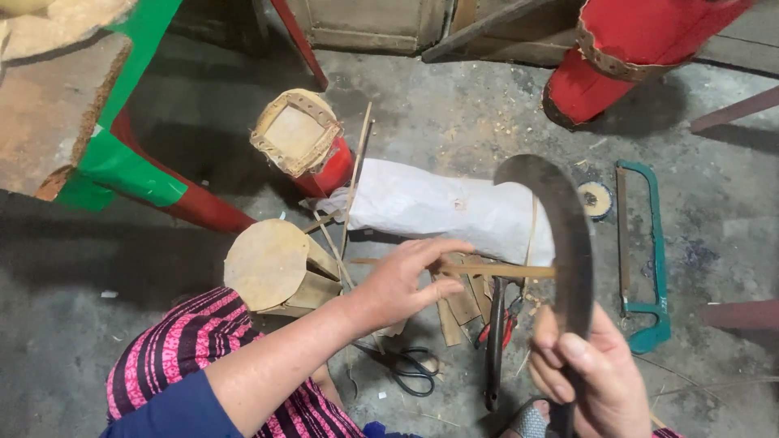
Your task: Scraping a thin bamboo strip with a curved knife to reduce its thickness and increase flexibility.
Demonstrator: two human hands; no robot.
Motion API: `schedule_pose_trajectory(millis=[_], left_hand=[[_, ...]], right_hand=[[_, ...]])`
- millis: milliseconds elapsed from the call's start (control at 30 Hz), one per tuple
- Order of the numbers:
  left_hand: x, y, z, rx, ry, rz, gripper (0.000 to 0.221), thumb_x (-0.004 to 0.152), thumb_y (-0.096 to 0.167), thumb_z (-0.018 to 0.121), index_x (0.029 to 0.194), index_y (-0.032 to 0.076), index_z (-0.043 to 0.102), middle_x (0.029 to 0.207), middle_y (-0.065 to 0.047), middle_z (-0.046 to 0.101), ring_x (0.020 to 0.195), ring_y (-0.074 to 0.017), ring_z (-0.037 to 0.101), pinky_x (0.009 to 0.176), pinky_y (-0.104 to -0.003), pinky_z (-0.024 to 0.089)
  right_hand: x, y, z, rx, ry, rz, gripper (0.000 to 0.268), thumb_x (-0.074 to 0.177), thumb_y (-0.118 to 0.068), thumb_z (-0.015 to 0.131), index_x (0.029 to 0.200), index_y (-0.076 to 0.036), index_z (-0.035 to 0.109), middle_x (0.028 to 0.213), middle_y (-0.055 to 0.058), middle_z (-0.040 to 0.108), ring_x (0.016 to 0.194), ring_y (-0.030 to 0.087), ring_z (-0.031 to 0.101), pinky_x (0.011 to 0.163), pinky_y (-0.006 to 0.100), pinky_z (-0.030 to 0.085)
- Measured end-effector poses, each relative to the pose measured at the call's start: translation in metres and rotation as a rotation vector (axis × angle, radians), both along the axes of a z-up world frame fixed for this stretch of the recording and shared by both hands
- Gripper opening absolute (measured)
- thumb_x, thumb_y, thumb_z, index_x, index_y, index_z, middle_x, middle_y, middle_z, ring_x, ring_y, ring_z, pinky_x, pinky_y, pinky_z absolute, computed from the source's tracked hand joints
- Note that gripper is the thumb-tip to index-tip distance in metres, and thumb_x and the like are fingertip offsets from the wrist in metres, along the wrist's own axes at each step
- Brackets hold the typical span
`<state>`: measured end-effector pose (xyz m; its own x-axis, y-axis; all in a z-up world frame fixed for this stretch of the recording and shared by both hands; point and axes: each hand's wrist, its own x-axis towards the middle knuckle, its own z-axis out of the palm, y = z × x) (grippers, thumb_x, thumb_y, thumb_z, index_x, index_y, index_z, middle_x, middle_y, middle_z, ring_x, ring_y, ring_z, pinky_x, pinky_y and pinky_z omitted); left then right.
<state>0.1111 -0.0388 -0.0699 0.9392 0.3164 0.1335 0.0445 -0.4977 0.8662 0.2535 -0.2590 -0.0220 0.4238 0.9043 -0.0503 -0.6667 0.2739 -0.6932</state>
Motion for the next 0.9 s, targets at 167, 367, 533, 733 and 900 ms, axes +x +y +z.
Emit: schedule_pose_trajectory(millis=[167, 367, 533, 733, 900], left_hand=[[0.005, 0.003, 0.052, -0.083, 0.351, 0.075, 0.056, 0.091, 0.033, 0.047, 0.144, 0.016, 0.052, 0.135, -0.008, 0.058, 0.125, -0.0263, 0.054, 0.100, -0.044, 0.042], [-0.002, 0.058, 0.044, -0.080, 0.412, 0.477, 0.057, 0.098, -0.006, 0.039, 0.147, 0.022, 0.045, 0.126, -0.013, 0.059, 0.113, -0.0258, 0.060, 0.096, -0.039, 0.053], [-0.020, 0.081, 0.075, -0.076, -0.243, 0.679, 0.027, 0.105, 0.000, 0.040, 0.123, 0.018, 0.049, 0.096, -0.004, 0.066, 0.081, -0.0130, 0.069, 0.077, -0.027, 0.062], [-0.029, 0.082, 0.096, -0.509, -0.488, 0.811, 0.018, 0.107, 0.008, 0.042, 0.122, 0.018, 0.041, 0.110, -0.013, 0.068, 0.079, -0.0197, 0.076, 0.070, -0.029, 0.069], [-0.033, 0.081, 0.097, -0.990, -0.459, 0.863, 0.025, 0.102, 0.015, 0.044, 0.126, 0.020, 0.038, 0.119, -0.014, 0.069, 0.088, -0.0259, 0.075, 0.079, -0.037, 0.061]], right_hand=[[-0.002, 0.002, -0.002, -0.082, -0.049, -0.081, 0.023, 0.096, -0.013, 0.069, 0.095, 0.004, 0.053, 0.080, 0.014, 0.050, 0.043, 0.009, 0.036, 0.037, 0.023, 0.029], [-0.008, 0.012, -0.006, -0.152, -0.049, -0.046, 0.041, 0.103, -0.037, 0.063, 0.095, 0.001, 0.049, 0.068, 0.011, 0.048, 0.041, 0.012, 0.037, 0.033, 0.027, 0.033], [-0.020, 0.045, -0.104, -0.678, -0.316, -0.078, 0.069, 0.095, -0.026, 0.057, 0.161, -0.013, 0.043, 0.060, 0.001, 0.052, 0.044, 0.008, 0.040, 0.039, 0.022, 0.031], [-0.061, 0.037, -0.331, -0.917, -0.952, 0.238, 0.071, 0.090, -0.025, 0.069, 0.156, -0.016, 0.043, 0.160, 0.006, 0.048, 0.149, 0.020, 0.043, 0.123, 0.036, 0.029], [-0.076, 0.037, -0.328, -1.232, -0.978, 0.725, 0.068, 0.100, -0.039, 0.059, 0.161, -0.021, 0.033, 0.155, 0.012, 0.052, 0.144, 0.030, 0.051, 0.117, 0.039, 0.043]])
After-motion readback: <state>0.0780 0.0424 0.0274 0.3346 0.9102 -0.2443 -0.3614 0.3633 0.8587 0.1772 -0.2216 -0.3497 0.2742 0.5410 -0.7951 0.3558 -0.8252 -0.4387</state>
